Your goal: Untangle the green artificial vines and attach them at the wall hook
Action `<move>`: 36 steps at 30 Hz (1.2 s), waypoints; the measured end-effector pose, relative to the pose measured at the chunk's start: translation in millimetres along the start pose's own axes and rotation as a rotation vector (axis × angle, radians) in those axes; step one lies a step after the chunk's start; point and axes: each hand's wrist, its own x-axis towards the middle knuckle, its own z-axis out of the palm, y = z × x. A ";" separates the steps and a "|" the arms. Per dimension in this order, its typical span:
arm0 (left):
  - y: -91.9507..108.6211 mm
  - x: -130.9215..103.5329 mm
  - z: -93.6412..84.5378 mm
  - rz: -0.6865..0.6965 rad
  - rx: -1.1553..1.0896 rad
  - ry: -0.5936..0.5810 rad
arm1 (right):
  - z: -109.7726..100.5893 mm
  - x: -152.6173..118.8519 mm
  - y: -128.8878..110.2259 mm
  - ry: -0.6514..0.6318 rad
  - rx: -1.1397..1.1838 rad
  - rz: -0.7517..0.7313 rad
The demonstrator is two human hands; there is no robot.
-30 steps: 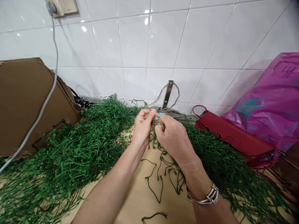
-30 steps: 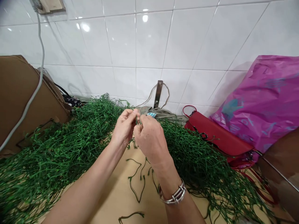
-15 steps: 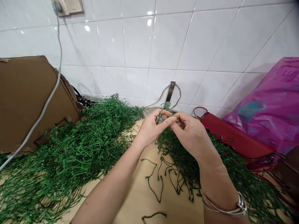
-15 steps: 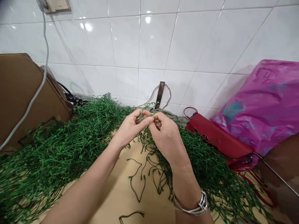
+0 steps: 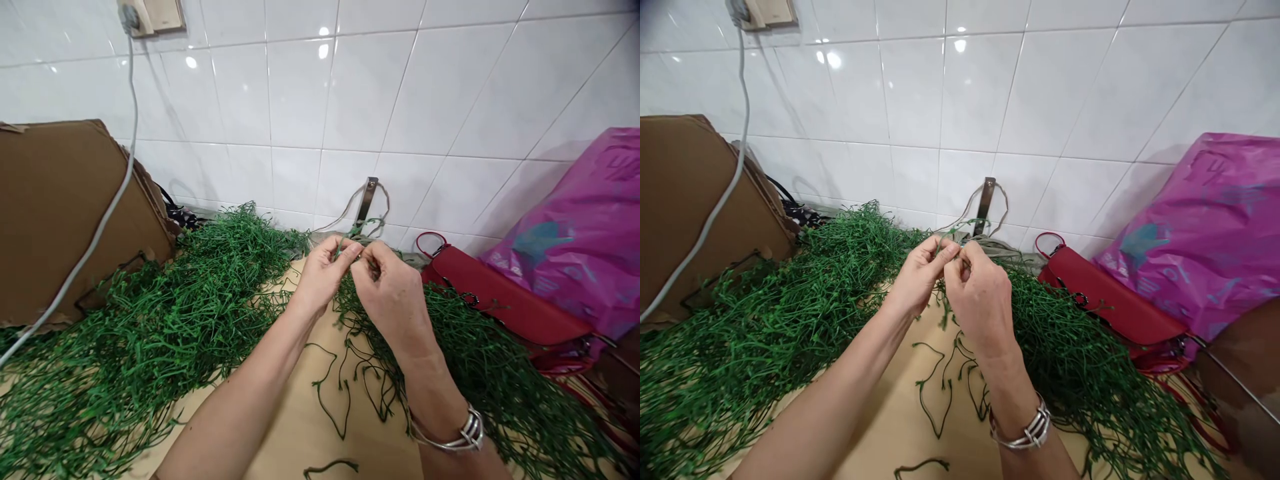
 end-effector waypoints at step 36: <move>48.2 -2.1 -4.6 -0.515 -0.716 0.041 | -19.4 1.0 -0.2 -0.442 0.535 -0.161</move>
